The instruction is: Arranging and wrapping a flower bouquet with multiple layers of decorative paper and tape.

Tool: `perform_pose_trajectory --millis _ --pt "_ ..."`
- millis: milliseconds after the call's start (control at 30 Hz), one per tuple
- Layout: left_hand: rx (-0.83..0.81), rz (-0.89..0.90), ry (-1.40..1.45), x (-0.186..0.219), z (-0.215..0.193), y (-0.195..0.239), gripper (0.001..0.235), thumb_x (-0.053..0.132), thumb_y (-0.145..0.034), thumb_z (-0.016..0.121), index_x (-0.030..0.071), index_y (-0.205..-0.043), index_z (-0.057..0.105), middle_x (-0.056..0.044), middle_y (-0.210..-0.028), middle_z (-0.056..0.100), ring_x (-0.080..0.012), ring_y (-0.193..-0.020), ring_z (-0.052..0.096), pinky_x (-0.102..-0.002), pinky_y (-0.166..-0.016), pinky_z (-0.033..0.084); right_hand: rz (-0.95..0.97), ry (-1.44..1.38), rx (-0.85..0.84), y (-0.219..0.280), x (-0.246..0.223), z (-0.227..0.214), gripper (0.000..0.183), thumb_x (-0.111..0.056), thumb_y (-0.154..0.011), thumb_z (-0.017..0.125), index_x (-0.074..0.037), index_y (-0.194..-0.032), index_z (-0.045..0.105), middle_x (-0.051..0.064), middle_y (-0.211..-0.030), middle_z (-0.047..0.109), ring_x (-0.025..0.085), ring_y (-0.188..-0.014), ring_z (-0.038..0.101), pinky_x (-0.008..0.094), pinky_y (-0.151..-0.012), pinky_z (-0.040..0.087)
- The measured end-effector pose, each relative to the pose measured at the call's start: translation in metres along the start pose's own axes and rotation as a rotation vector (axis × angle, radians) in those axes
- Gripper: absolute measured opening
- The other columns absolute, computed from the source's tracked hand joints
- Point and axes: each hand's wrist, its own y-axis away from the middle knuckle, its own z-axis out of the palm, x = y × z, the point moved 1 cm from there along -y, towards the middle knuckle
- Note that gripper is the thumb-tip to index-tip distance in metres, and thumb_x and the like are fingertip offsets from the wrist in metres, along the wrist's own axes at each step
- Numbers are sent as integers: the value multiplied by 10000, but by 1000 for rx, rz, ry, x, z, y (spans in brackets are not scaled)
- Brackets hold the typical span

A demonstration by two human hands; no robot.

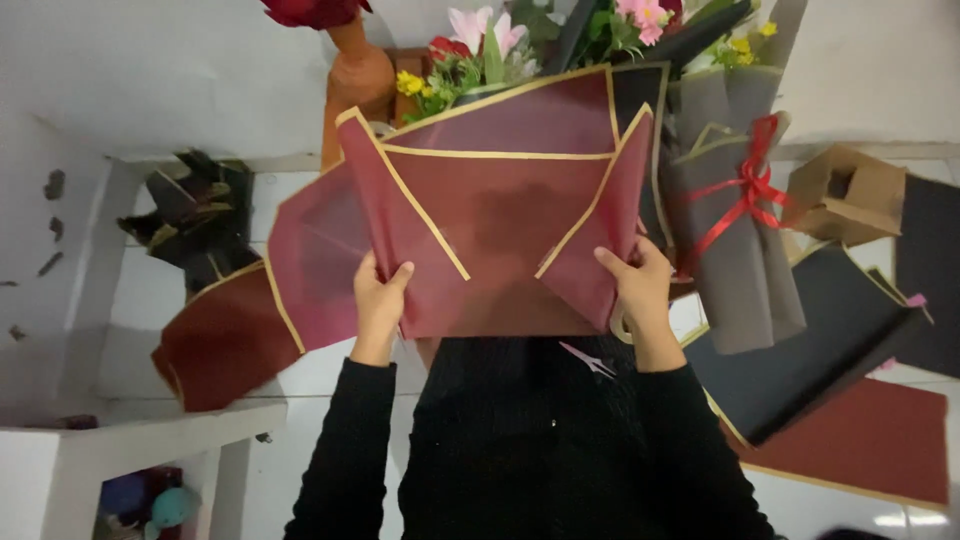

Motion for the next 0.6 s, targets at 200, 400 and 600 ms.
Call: perform_pose_trajectory --millis 200,400,600 --pt "29 -11 310 -21 -15 5 621 108 -860 785 92 -1438 558 -154 -1252 656 -239 -1132 613 -414 -995 492 -107 -391 -130 70 -102 8 284 -43 -923 738 -55 -1200 678 51 -1252 591 199 -1134 574 360 -1016 473" --pt "114 -58 303 -7 -19 5 590 131 -905 747 75 -1446 517 -154 -1274 609 -253 -1125 594 -447 -987 474 -212 -235 -240 -1 -36 45 477 -150 -952 777 -95 -1393 604 119 -1279 691 222 -1214 627 431 -1077 469" --pt "119 -77 123 4 -2 1 643 105 -909 730 50 -1492 465 -206 -1344 578 -317 -1217 581 -481 -1030 445 -312 276 -439 -22 -98 44 783 -561 -940 688 -83 -1527 488 248 -1468 550 403 -1384 496 508 -1191 362"
